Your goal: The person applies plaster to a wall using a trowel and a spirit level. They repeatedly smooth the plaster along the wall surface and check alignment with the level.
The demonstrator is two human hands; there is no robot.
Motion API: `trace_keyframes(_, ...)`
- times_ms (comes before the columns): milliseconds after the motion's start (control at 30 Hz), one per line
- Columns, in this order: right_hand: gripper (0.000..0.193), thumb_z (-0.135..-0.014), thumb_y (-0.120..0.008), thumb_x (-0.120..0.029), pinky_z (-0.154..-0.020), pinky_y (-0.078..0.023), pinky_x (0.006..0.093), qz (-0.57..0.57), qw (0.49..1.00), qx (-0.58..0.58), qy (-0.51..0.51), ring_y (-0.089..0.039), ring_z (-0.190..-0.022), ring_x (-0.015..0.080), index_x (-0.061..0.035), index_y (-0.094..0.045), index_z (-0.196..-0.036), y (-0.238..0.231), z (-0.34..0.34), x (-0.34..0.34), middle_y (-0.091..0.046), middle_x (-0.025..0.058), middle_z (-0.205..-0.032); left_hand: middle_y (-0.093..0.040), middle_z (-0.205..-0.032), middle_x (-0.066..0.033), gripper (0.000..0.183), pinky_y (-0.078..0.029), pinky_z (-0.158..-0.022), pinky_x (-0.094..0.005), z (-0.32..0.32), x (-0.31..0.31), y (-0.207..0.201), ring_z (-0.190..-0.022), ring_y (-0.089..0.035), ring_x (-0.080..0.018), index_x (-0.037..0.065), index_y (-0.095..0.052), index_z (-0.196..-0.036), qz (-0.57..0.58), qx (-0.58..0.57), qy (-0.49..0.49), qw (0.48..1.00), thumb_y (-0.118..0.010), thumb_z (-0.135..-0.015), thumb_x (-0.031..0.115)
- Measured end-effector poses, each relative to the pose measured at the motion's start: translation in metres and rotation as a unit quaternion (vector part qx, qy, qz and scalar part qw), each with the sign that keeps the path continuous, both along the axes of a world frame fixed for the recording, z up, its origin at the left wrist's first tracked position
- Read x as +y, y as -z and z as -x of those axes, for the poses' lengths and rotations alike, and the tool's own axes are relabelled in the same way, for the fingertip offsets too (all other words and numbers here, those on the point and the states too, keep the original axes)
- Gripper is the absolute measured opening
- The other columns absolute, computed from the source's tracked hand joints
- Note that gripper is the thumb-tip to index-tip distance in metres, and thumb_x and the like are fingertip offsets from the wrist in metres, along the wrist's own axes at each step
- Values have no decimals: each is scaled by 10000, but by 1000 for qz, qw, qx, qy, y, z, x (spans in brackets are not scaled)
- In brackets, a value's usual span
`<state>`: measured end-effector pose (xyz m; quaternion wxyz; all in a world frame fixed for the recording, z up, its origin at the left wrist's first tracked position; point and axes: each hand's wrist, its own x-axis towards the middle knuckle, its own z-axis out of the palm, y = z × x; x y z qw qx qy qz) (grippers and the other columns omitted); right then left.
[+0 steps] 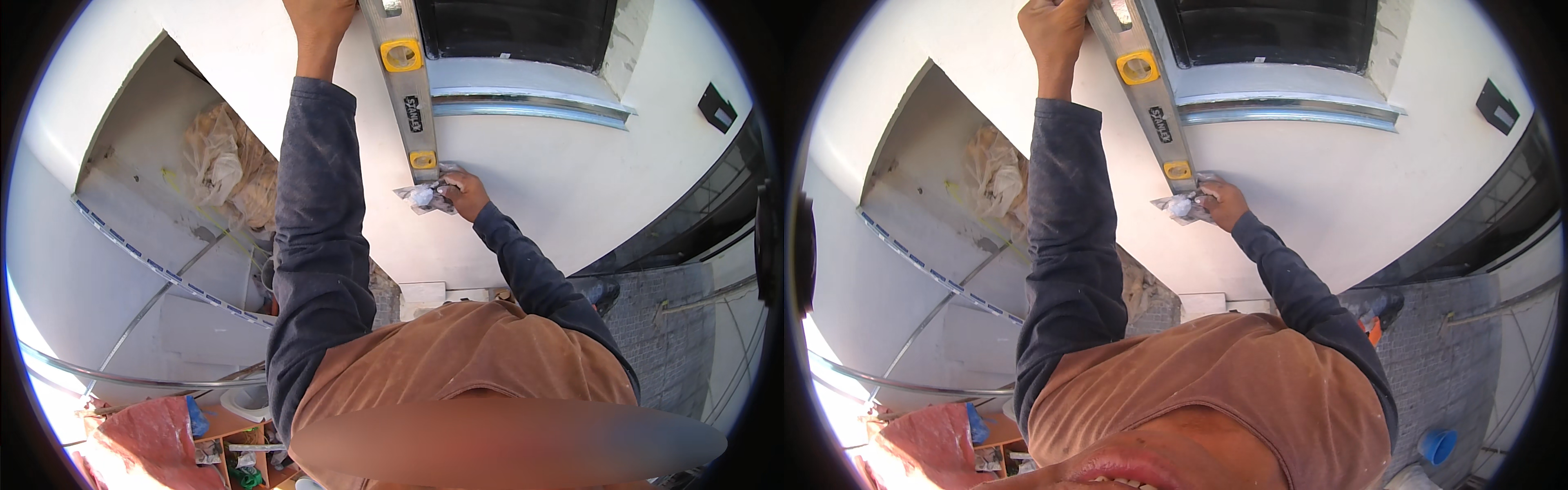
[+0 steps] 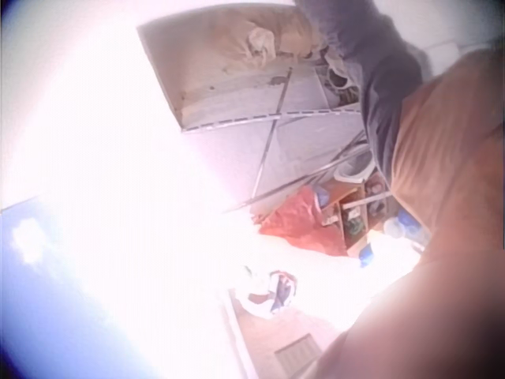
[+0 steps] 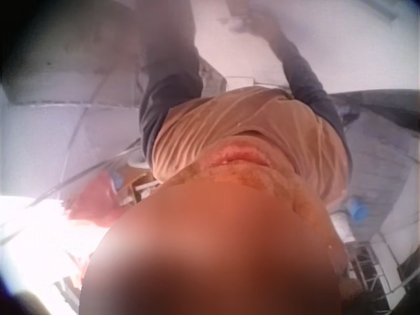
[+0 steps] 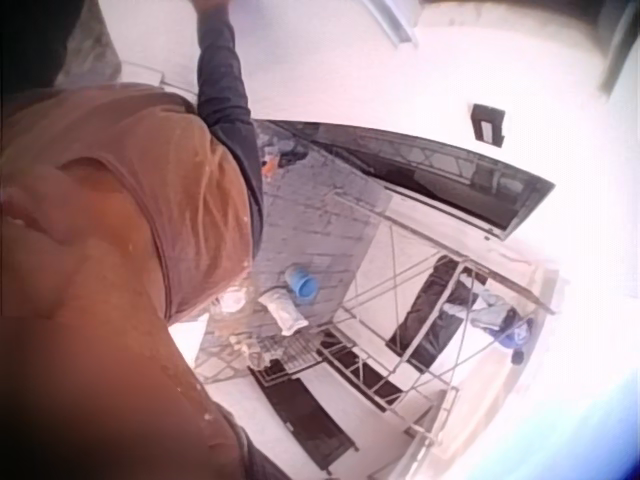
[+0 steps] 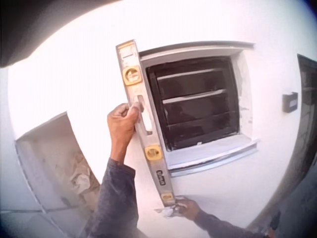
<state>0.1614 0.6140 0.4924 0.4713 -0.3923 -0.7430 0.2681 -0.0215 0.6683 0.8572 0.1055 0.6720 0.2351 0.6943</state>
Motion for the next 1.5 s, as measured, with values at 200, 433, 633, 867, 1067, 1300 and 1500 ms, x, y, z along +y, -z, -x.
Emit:
trace_keyframes(200,277,-786,-659,-52,-909,-501,411,-9,1000,-8,2,-626,-1025,382,24,-671,-1052,5,1,4,-662,213,-1095,-611,-664,35,207,-375,-503,-205,-3,1,1,-578,-503,-31,4,-722,-837,-14,-1,6,1000,-685,-913,193)
trace_keyframes(433,203,-796,-639,6,-866,-499,368,-22,1000,-16,12,-632,-939,332,30,-661,-997,4,3,4,-656,178,-1004,-613,-667,33,196,-375,-509,-202,-2,4,1,-585,-507,-30,4,-723,-842,-5,3,17,1000,-680,-914,181)
trace_keyframes(633,283,-783,-671,-57,-910,-500,415,32,999,-22,9,-623,-1032,388,9,-679,-1058,1,2,3,-659,220,-1108,-597,-660,43,204,-364,-503,-205,-3,3,0,-584,-488,-24,6,-719,-824,-5,0,-8,1000,-684,-912,187)
trace_keyframes(867,282,-775,-670,-53,-902,-505,409,22,1000,-20,2,-630,-1015,387,11,-678,-1050,4,-1,6,-663,217,-1097,-602,-658,41,190,-363,-499,-206,-1,0,0,-573,-490,-27,2,-720,-829,-5,6,-6,1000,-681,-910,168)
trace_keyframes(1067,201,-800,-640,-5,-866,-497,373,-16,1000,-13,5,-626,-957,336,27,-661,-997,4,-2,3,-649,187,-1031,-611,-657,33,189,-364,-494,-206,-2,0,0,-561,-491,-27,4,-722,-828,-12,-16,13,1000,-675,-913,166)
trace_keyframes(1300,258,-785,-675,-63,-894,-501,401,-10,1000,-6,11,-632,-1002,378,18,-674,-1030,1,-1,1,-662,219,-1071,-606,-657,35,203,-365,-498,-205,-1,-5,-1,-567,-486,-26,7,-724,-825,-3,5,-18,1000,-670,-917,179)
trace_keyframes(1500,244,-789,-676,-60,-857,-500,401,16,1000,-3,6,-640,-958,370,10,-675,-1022,0,-1,0,-660,209,-1025,-613,-664,33,191,-379,-510,-206,-2,-2,-1,-576,-499,-31,0,-728,-844,-10,-1,10,1000,-668,-920,165)
